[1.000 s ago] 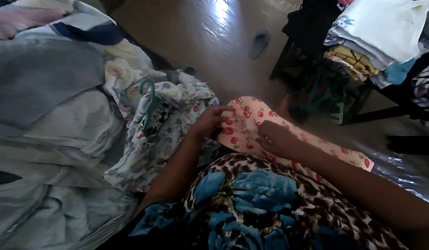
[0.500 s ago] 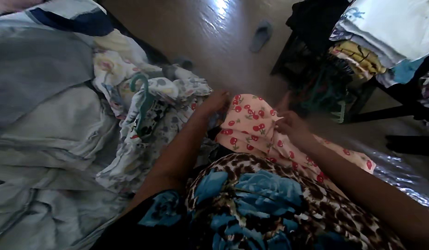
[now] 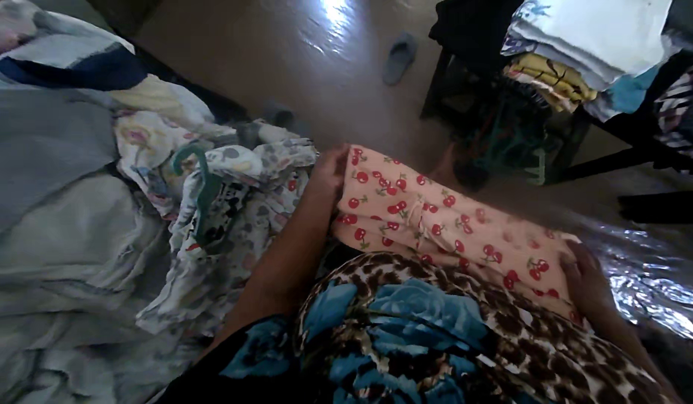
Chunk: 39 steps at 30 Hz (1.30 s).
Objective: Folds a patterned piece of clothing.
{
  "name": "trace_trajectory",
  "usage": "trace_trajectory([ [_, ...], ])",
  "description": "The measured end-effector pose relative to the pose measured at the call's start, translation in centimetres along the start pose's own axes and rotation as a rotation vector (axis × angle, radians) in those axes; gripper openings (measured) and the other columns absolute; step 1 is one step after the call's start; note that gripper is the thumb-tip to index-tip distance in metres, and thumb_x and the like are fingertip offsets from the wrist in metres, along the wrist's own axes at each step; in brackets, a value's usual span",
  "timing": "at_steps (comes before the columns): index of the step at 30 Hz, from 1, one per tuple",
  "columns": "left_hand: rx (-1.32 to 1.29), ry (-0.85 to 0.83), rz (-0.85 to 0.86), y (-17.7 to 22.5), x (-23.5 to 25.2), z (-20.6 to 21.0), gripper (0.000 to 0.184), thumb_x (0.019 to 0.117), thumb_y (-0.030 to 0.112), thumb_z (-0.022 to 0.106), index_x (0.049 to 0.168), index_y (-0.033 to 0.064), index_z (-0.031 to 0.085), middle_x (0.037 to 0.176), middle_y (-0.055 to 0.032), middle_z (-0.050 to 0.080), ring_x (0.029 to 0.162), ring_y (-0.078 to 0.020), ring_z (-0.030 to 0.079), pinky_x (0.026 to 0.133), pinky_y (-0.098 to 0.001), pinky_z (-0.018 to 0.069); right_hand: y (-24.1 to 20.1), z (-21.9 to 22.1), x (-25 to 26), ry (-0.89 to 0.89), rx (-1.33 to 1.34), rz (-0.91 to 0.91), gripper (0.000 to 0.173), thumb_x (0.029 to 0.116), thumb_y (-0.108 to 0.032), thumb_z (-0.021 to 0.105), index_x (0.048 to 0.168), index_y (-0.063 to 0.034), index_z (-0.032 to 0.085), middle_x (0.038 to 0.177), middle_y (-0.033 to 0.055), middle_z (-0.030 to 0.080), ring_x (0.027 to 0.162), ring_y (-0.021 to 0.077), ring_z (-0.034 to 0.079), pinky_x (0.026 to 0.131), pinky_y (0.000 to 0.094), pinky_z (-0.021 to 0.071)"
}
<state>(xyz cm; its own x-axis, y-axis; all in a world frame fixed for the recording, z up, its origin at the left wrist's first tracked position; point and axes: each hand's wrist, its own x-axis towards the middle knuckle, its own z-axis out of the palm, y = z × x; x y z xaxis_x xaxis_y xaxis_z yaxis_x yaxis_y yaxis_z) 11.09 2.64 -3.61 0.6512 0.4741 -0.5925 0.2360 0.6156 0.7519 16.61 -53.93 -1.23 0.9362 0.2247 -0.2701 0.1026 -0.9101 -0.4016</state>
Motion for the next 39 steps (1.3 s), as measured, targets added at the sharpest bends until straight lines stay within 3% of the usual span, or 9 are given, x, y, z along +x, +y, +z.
trace_trajectory([
  [2, 0.102, -0.058, 0.062, 0.0, -0.6, 0.2, 0.039, 0.1032, 0.013, 0.055, 0.141, 0.0111, 0.048, 0.099, -0.0048, 0.067, 0.080, -0.0126, 0.067, 0.071, -0.0311, 0.0585, 0.2, 0.6, -0.4, 0.033, 0.135, 0.026, 0.062, 0.1069, -0.042, 0.038, 0.153, -0.0019, 0.044, 0.159, 0.0281, 0.037, 0.148, 0.0458, 0.034, 0.120, 0.0609, 0.0276],
  [8, 0.509, -0.092, 0.069, -0.1, -0.7, 1.6, 0.030, 0.1012, 0.013, 0.061, 0.130, 0.0046, 0.058, 0.103, -0.0094, 0.066, 0.084, -0.0141, 0.065, 0.076, -0.0332, 0.0566, 0.1, 0.5, 0.2, 0.032, 0.221, 0.051, 0.055, 0.1067, -0.036, 0.043, 0.151, -0.0030, 0.048, 0.157, 0.0278, 0.039, 0.147, 0.0447, 0.035, 0.119, 0.0600, 0.0298],
  [18, 0.371, 0.034, 0.175, -0.9, 1.1, -0.2, 0.037, 0.1017, 0.013, 0.060, 0.138, 0.0077, 0.055, 0.111, -0.0097, 0.066, 0.089, -0.0151, 0.065, 0.078, -0.0340, 0.0567, 0.5, 0.6, 0.3, 0.031, 0.214, 0.046, 0.058, 0.1060, -0.040, 0.043, 0.151, -0.0044, 0.048, 0.156, 0.0286, 0.040, 0.145, 0.0473, 0.036, 0.117, 0.0629, 0.0296],
  [21, 0.525, 0.187, 0.236, -0.1, 0.3, -0.7, 0.045, 0.0968, 0.006, 0.063, 0.141, 0.0027, 0.052, 0.129, -0.0176, 0.061, 0.104, -0.0236, 0.065, 0.088, -0.0412, 0.0567, -5.3, -1.6, -0.9, -0.027, 0.139, 0.152, 0.051, 0.1084, -0.023, 0.040, 0.150, 0.0058, 0.043, 0.155, 0.0339, 0.038, 0.146, 0.0475, 0.036, 0.119, 0.0570, 0.0301],
  [23, 0.678, 0.179, 0.346, 1.5, -1.4, 0.0, 0.049, 0.0990, 0.009, 0.061, 0.146, 0.0021, 0.049, 0.143, -0.0215, 0.054, 0.123, -0.0300, 0.059, 0.100, -0.0471, 0.0516, -12.8, -4.9, -0.3, -0.286, 0.043, 0.492, 0.049, 0.1129, -0.013, 0.032, 0.160, -0.0006, 0.026, 0.167, 0.0219, 0.022, 0.155, 0.0336, 0.023, 0.124, 0.0463, 0.0205],
  [25, 0.818, 0.101, 0.516, 2.7, -3.6, 1.7, 0.049, 0.1047, 0.017, 0.054, 0.151, 0.0046, 0.045, 0.153, -0.0213, 0.046, 0.136, -0.0307, 0.051, 0.110, -0.0483, 0.0444, -6.3, -2.0, -0.1, -0.088, 0.152, 0.250, 0.049, 0.1097, -0.020, 0.039, 0.153, 0.0033, 0.041, 0.159, 0.0312, 0.034, 0.148, 0.0444, 0.035, 0.120, 0.0560, 0.0299],
  [28, 1.020, -0.131, 0.721, 2.1, -5.2, 4.1, 0.053, 0.1088, 0.025, 0.041, 0.157, 0.0031, 0.036, 0.166, -0.0195, 0.027, 0.152, -0.0298, 0.031, 0.122, -0.0457, 0.0308, -0.4, 0.4, 0.7, -0.001, 0.256, 0.191, 0.050, 0.1108, -0.030, 0.039, 0.155, -0.0053, 0.043, 0.158, 0.0281, 0.037, 0.146, 0.0480, 0.035, 0.116, 0.0659, 0.0289],
  [32, 1.231, -0.426, 0.390, -1.4, -6.3, 5.2, 0.046, 0.1110, 0.033, 0.042, 0.154, 0.0164, 0.045, 0.154, -0.0190, 0.046, 0.136, -0.0396, 0.050, 0.107, -0.0628, 0.0417, 0.2, 0.2, 0.3, 0.010, 0.523, 0.435, 0.057, 0.1122, -0.044, 0.028, 0.158, -0.0108, 0.038, 0.157, 0.0211, 0.043, 0.143, 0.0371, 0.044, 0.115, 0.0612, 0.0344],
  [39, 1.141, -0.312, 0.294, -2.4, -4.8, 4.3, 0.050, 0.1083, 0.044, 0.046, 0.153, 0.0212, 0.046, 0.148, -0.0179, 0.053, 0.131, -0.0358, 0.055, 0.105, -0.0615, 0.0433, 2.8, 0.3, -1.3, -0.054, 0.702, 0.678, 0.076, 0.1059, -0.065, 0.027, 0.137, -0.0006, 0.055, 0.122, 0.0266, 0.062, 0.107, 0.0360, 0.062, 0.092, 0.0569, 0.0506],
])
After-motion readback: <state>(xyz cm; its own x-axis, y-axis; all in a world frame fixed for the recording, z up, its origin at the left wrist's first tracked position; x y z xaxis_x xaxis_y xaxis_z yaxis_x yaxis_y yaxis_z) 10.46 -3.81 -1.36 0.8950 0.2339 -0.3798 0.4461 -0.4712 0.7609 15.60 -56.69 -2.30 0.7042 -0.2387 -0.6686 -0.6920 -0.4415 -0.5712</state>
